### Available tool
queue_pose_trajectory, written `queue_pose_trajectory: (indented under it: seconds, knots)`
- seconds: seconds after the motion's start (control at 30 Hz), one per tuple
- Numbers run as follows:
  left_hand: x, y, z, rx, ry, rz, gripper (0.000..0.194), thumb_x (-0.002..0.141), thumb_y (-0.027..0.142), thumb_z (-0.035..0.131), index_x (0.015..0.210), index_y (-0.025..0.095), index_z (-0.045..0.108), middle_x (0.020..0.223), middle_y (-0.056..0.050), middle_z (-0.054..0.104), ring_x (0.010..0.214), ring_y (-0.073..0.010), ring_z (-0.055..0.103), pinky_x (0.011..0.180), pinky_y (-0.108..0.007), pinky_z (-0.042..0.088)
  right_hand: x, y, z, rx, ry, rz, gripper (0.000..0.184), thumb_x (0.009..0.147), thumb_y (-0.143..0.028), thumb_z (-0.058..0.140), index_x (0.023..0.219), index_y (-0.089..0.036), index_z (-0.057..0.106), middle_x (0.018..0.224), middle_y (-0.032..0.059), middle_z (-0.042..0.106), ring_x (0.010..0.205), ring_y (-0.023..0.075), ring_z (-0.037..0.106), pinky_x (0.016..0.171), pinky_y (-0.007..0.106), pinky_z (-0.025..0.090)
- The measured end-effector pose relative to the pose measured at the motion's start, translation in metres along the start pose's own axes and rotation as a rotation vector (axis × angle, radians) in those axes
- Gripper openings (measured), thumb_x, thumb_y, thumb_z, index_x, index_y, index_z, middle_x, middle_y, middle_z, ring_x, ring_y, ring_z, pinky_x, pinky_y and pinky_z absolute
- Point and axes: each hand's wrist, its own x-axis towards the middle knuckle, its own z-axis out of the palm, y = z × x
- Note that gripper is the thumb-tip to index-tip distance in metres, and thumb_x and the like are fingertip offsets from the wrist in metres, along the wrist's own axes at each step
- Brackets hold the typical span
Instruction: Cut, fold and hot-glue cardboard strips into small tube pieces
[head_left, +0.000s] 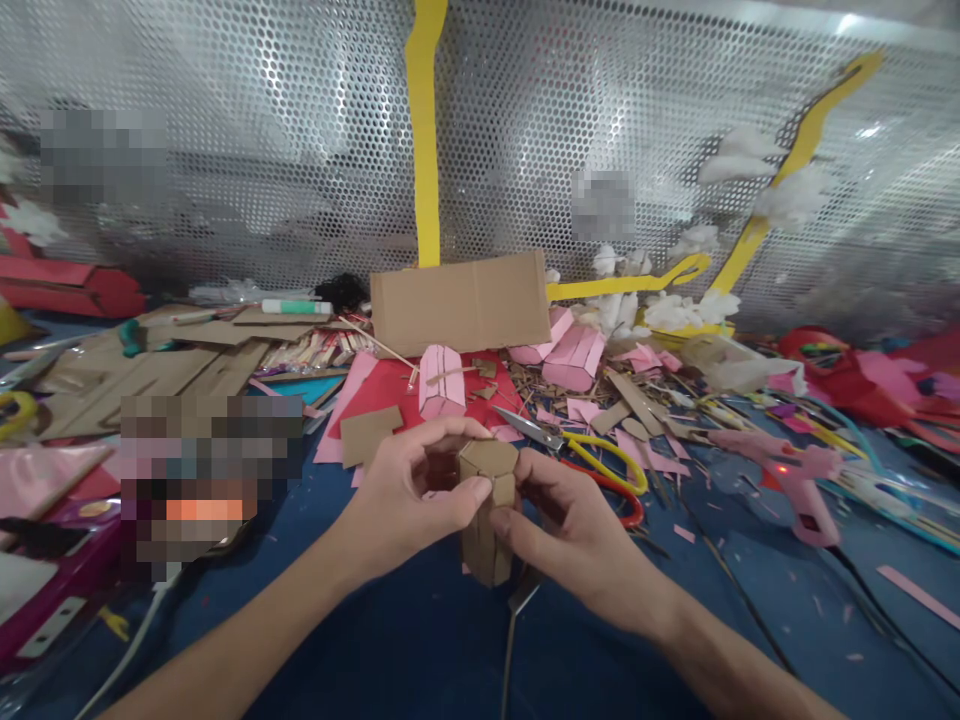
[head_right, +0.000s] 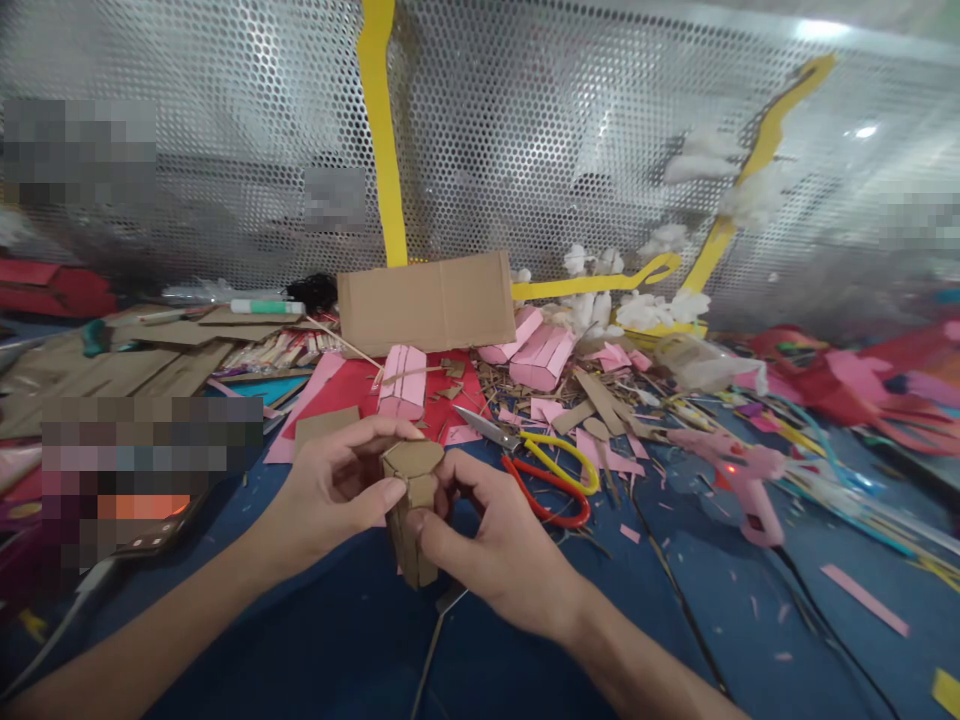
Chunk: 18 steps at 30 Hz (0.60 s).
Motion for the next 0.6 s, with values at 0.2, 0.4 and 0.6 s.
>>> queue_pose_trajectory:
  seconds: [0.2,0.4,0.6]
  knots:
    - [-0.0020,0.0030,0.0010,0.002,-0.009,0.016,0.032,0.082,0.014,0.069,0.113,0.021,0.066,0.097,-0.002,0.074,0.082,-0.0158,0.068,0.071,-0.025,0.057,0.0009,0.0016,-0.0003,0.004,-0.015,-0.009,0.021,0.097,-0.037,0.066,0.091,-0.019,0.059,0.088,0.0023,0.062,0.078,0.0165,0.054,0.073,0.032,0.047]
    - [-0.0007,0.0020,0.0010,0.003,-0.014,0.019,0.034,0.081,0.011,0.066,0.114,0.021,0.066,0.099,-0.001,0.073,0.082,-0.0153,0.067,0.069,-0.024,0.054,0.0000,0.0019,0.0005,0.009,-0.032,-0.013,0.022,0.098,-0.039,0.067,0.096,-0.018,0.063,0.094,0.0044,0.065,0.083,0.0181,0.056,0.078,0.033,0.049]
    - [-0.0027,0.0036,0.0023,-0.019,-0.006,-0.004,0.034,0.080,0.011,0.065,0.113,0.020,0.066,0.102,-0.003,0.075,0.084,-0.0165,0.069,0.071,-0.024,0.055,-0.0004,-0.0002,0.0020,0.011,-0.038,-0.021,0.018,0.098,-0.036,0.066,0.098,-0.018,0.064,0.096,0.0043,0.065,0.084,0.0181,0.057,0.078,0.033,0.049]
